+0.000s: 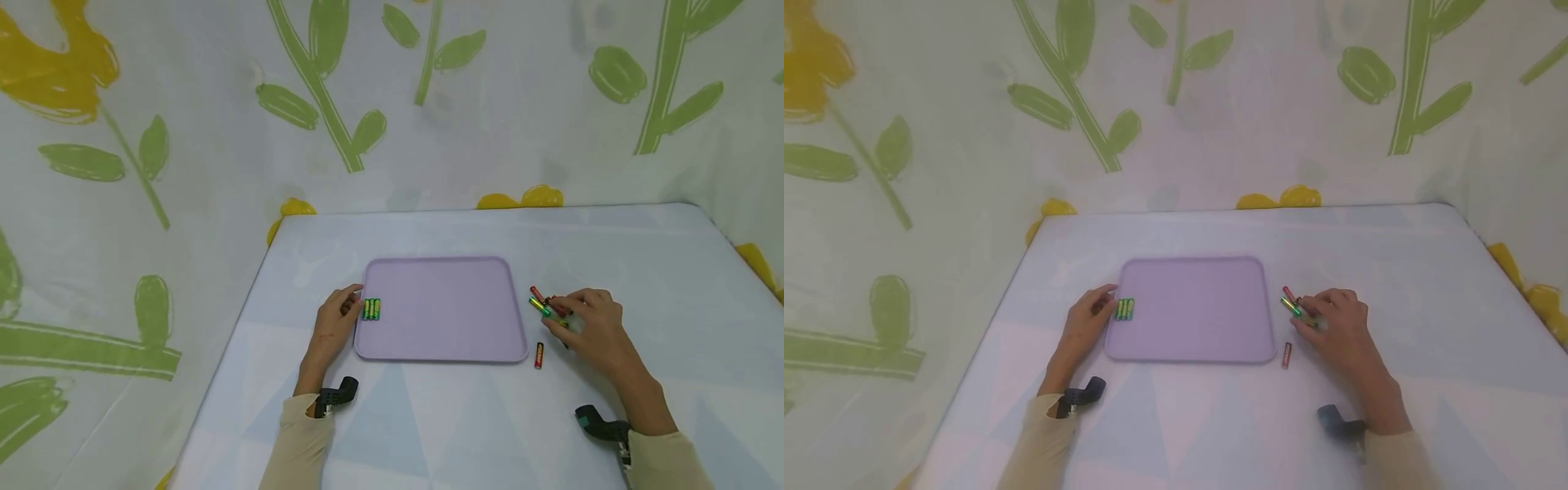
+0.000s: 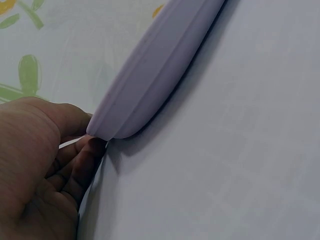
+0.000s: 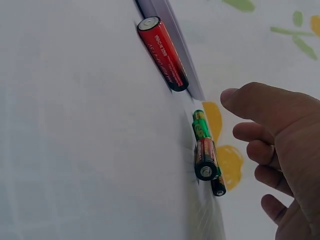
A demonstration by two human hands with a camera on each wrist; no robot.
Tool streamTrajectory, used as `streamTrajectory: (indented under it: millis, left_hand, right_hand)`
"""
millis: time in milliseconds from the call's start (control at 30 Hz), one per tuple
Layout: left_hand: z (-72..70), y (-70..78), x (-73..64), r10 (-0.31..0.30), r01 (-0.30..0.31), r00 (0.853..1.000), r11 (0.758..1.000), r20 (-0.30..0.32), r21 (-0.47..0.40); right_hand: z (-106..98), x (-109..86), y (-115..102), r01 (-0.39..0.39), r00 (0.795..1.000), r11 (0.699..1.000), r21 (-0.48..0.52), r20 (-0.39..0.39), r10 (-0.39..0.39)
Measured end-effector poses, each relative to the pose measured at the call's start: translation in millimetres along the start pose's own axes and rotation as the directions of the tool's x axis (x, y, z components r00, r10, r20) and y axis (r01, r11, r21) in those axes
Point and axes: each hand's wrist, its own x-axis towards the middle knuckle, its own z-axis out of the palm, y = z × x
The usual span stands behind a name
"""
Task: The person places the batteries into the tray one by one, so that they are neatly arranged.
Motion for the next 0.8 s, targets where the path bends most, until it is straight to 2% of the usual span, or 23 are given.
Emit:
streamTrajectory:
  millis: [133, 367, 600, 800]
  left_hand:
    - [-0.2, 1.9, 1.5, -0.003, 0.003, 1.0, 1.0, -0.004, 0.007]
    - [0.2, 2.2, -1.2, -0.032, 0.032, 0.999, 0.999, 0.006, 0.011]
    - [0.1, 1.3, -2.0, -0.013, 0.013, 1.0, 1.0, 0.003, -0.014]
    - [-0.2, 3.0, -0.1, -0.014, 0.014, 1.0, 1.0, 0.009, -0.002]
  right_hand:
    - [-1.0, 0.2, 4.7, 0.008, 1.0, 1.0, -0.013, -0.001, -0.008]
    - [-1.6, -3.1, 6.9, -0.079, 0.993, 0.996, -0.029, 0.088, 0.081]
    - [0.5, -3.3, 9.7, -0.109, 0.984, 0.992, -0.056, 0.133, 0.115]
    - [-0.5, -3.6, 8.7, -0.142, 0.976, 0.987, -0.077, 0.154, 0.152]
